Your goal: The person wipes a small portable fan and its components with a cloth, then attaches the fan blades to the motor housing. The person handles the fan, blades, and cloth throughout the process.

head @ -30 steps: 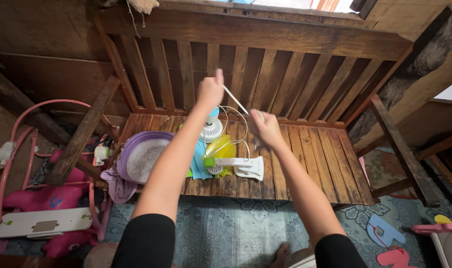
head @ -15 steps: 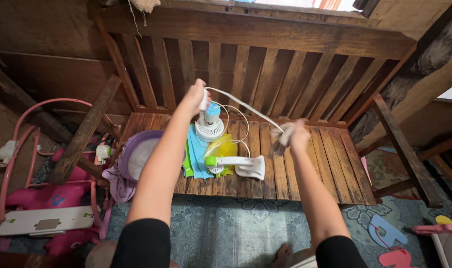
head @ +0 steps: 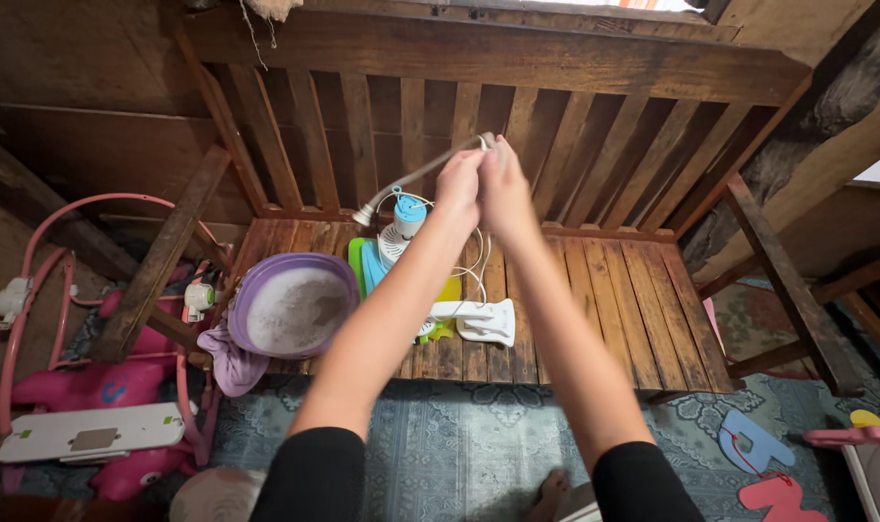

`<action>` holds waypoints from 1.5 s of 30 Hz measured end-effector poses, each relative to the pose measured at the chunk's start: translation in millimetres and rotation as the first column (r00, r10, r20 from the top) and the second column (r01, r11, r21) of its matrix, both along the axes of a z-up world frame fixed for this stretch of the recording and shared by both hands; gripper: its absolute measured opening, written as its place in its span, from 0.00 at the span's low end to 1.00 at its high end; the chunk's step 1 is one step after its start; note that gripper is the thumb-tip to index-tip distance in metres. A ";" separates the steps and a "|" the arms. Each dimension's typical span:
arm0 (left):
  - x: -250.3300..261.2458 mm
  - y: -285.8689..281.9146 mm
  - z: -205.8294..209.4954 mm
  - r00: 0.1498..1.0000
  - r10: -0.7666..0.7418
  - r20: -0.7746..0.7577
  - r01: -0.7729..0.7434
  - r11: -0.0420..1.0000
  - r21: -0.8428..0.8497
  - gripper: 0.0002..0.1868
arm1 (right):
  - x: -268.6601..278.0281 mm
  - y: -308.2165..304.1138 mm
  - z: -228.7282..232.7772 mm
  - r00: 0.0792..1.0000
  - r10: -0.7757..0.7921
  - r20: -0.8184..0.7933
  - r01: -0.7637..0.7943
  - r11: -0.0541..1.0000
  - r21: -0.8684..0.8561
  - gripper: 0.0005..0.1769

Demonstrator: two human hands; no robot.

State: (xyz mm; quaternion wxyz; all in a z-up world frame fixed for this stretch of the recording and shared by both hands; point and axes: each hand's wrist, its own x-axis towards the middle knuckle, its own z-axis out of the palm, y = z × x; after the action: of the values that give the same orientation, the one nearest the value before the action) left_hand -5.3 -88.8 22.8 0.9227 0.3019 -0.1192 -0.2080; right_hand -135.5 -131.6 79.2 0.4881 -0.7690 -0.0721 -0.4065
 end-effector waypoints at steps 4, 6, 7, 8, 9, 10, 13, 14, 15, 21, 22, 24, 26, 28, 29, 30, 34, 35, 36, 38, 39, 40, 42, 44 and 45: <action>-15.7 5.2 18.0 0.992 0.100 0.077 -0.110 0.984 0.141 0.08 | -11.8 21.0 5.8 0.990 -0.137 0.030 0.133 0.986 0.105 0.22; -22.8 7.3 20.4 0.965 0.221 0.142 -0.249 0.943 0.219 0.10 | -12.0 22.2 3.0 0.984 -0.172 -0.050 0.178 0.972 0.155 0.18; -23.6 4.7 21.7 0.946 0.285 0.153 -0.314 0.922 0.227 0.10 | -9.5 20.3 1.8 0.991 -0.111 -0.079 0.124 0.976 0.181 0.18; -21.9 3.2 21.7 0.924 0.347 0.164 -0.378 0.896 0.233 0.09 | -6.3 16.2 1.3 0.993 -0.049 -0.106 0.070 0.975 0.209 0.18; -15.3 6.5 20.9 0.887 0.427 0.172 -0.459 0.854 0.247 0.10 | -6.2 13.0 -2.5 0.991 0.013 -0.137 0.020 0.972 0.236 0.18; -3.2 14.1 22.5 0.844 0.504 0.182 -0.536 0.803 0.261 0.11 | -11.1 15.7 -11.7 0.981 0.056 -0.185 -0.011 0.972 0.236 0.16; 17.8 23.0 25.7 0.851 0.518 0.089 -0.525 0.844 0.110 0.10 | -22.9 22.0 -24.8 0.954 0.171 -0.245 -0.103 0.958 0.268 0.13; 19.2 21.9 26.8 0.876 0.481 0.038 -0.482 0.876 0.024 0.09 | -23.3 20.7 -24.0 0.952 0.209 -0.223 -0.137 0.944 0.300 0.12; 18.1 24.1 26.3 0.868 0.494 0.050 -0.495 0.868 0.024 0.10 | -25.5 23.7 -26.9 0.946 0.252 -0.202 -0.173 0.925 0.339 0.11; 25.6 44.3 56.9 0.816 0.565 0.125 -0.573 0.819 0.032 0.11 | -50.9 4.8 -50.6 0.954 0.203 -0.219 -0.184 0.977 0.106 0.12; 26.0 44.3 59.9 0.803 0.578 0.143 -0.586 0.810 0.018 0.10 | -52.8 3.2 -61.1 0.964 0.187 -0.187 -0.175 0.981 0.080 0.12; 35.8 47.2 73.0 0.781 0.602 0.168 -0.612 0.791 0.013 0.10 | -52.5 -3.7 -83.3 0.981 0.157 -0.115 -0.156 0.988 0.020 0.12; 55.2 59.2 87.9 0.768 0.615 0.180 -0.632 0.773 0.053 0.11 | -58.7 -16.1 -114.4 0.975 0.067 -0.211 -0.070 0.998 -0.007 0.12; 82.4 72.8 107.3 0.667 0.661 0.344 -0.706 0.708 0.007 0.12 | -67.8 -32.2 -151.6 0.951 0.028 -0.308 -0.023 1.000 0.018 0.12; 90.9 73.4 113.1 0.605 0.673 0.426 -0.735 0.677 -0.026 0.13 | -69.8 -38.2 -169.1 0.936 0.034 -0.351 -0.012 0.998 0.062 0.12; 92.6 67.9 111.7 0.668 0.597 0.445 -0.671 0.742 0.012 0.12 | -69.5 -42.5 -184.3 0.919 0.042 -0.392 0.000 0.994 0.106 0.12; 80.5 11.4 95.4 0.868 0.248 0.430 -0.400 0.862 0.312 0.10 | -61.8 -44.0 -207.9 0.922 0.173 -0.347 -0.007 0.902 0.432 0.14; 71.9 -7.7 82.3 0.881 0.184 0.436 -0.369 0.843 0.392 0.10 | -60.8 -44.6 -201.6 0.924 0.207 -0.321 -0.016 0.861 0.509 0.14; 66.8 -25.3 68.8 0.892 0.119 0.437 -0.338 0.816 0.468 0.11 | -60.9 -45.6 -192.0 0.926 0.239 -0.292 -0.027 0.813 0.581 0.15; 67.3 -50.6 34.9 0.914 0.052 0.403 -0.286 0.787 0.546 0.10 | -61.9 -48.1 -166.6 0.921 0.301 -0.249 -0.058 0.735 0.675 0.15; 66.6 -62.3 15.1 0.944 -0.017 0.330 -0.166 0.840 0.517 0.12 | -60.5 -49.1 -150.8 0.918 0.329 -0.221 -0.075 0.692 0.718 0.15; 68.7 -71.8 -1.0 0.961 -0.093 0.259 -0.043 0.878 0.476 0.15 | -63.1 -50.5 -136.7 0.908 0.351 -0.228 -0.060 0.649 0.759 0.14; 66.8 -84.0 -32.0 0.981 -0.188 0.048 0.147 0.883 0.445 0.10 | -63.6 -57.4 -112.7 0.890 0.393 -0.231 -0.030 0.555 0.831 0.13; 59.2 -89.9 -58.6 0.954 -0.296 0.049 0.216 0.789 0.576 0.13 | -53.1 -62.4 -103.5 0.912 0.376 -0.167 -0.109 0.611 0.784 0.14; 59.2 -92.4 -63.2 0.937 -0.346 0.046 0.240 0.734 0.635 0.15 | -45.0 -66.5 -101.2 0.919 0.372 -0.132 -0.150 0.639 0.754 0.14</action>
State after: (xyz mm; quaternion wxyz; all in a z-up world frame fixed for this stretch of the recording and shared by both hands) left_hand 53.9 -181.2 -40.5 0.7143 0.5813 -0.1644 -0.3533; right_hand -180.5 -198.1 -22.0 0.8127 -0.5393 0.0531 -0.2144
